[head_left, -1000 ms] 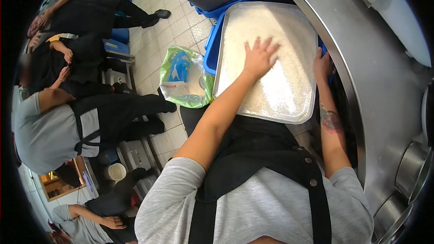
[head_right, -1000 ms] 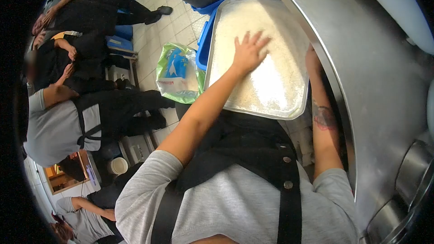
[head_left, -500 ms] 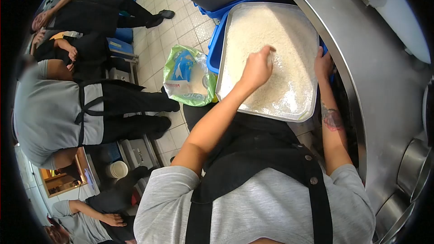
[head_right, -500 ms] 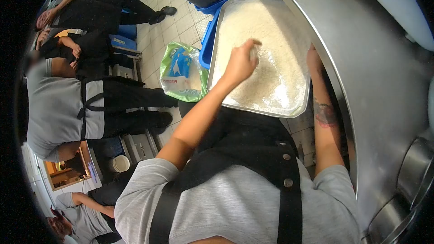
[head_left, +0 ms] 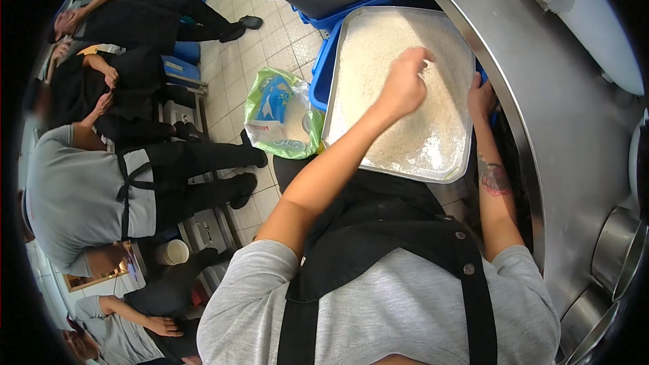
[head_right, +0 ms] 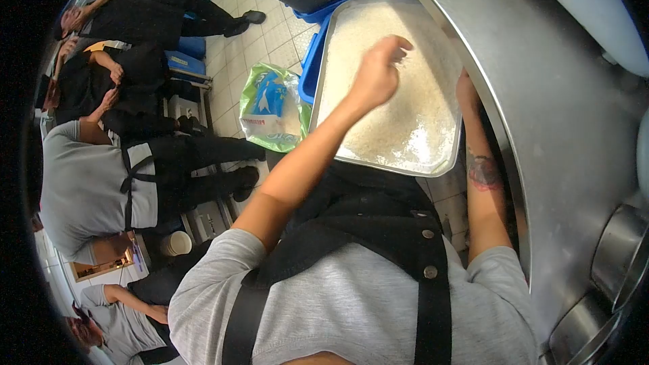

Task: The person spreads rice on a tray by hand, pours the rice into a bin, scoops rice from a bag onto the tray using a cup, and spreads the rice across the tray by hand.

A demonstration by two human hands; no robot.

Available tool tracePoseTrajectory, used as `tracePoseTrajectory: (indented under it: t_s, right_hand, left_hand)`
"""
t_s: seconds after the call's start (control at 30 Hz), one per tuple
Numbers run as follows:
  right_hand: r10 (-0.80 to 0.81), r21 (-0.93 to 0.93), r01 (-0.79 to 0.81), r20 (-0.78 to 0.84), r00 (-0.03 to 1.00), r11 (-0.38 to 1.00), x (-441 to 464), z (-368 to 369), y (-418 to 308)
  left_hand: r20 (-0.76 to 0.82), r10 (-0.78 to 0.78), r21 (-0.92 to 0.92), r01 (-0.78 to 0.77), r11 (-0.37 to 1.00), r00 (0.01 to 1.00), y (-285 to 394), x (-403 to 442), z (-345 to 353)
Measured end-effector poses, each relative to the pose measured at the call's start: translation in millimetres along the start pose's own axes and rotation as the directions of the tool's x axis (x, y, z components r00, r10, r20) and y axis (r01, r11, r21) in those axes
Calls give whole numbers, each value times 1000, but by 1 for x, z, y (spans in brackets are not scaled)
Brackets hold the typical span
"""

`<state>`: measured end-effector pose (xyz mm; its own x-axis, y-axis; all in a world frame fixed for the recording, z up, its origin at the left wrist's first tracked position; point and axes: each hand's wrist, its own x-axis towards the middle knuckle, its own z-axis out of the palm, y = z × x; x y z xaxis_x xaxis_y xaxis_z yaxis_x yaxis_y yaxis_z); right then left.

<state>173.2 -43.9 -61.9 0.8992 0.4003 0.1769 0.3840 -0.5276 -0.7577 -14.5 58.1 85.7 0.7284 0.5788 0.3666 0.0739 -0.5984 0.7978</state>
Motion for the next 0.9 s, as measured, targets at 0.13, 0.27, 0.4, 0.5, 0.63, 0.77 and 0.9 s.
tracePoseTrajectory:
  t_s: [0.13,0.27,0.4,0.5,0.63,0.77,0.9]
  right_hand:
    - [13,-63,-14,-15,1000,998,4,8,11]
    - [27,-85,-27,-3,1000,996,-2,-1,-1]
    - [93,-91,-89,50,994,992,-8,-14,-20]
    - [54,-65,-53,23,998,997,-9,-6,-9]
    - [-25,-19,24,-42,999,1000,1,5,11]
    - [-44,0,44,-60,997,999,-4,-2,-4]
    - [-87,-19,86,-74,993,996,1,2,9]
  left_hand:
    - [274,14,355,-115,928,962,-10,-44,60]
    - [520,80,517,-387,764,850,-34,-70,101]
    - [474,76,618,-393,681,877,-73,-48,105]
    - [426,-59,738,-310,599,903,-95,-16,87]
    - [242,-175,773,-80,629,954,-118,-10,55]
    - [246,-323,692,67,718,914,-105,-30,26]
    - [247,-374,480,223,849,894,-87,-53,18]
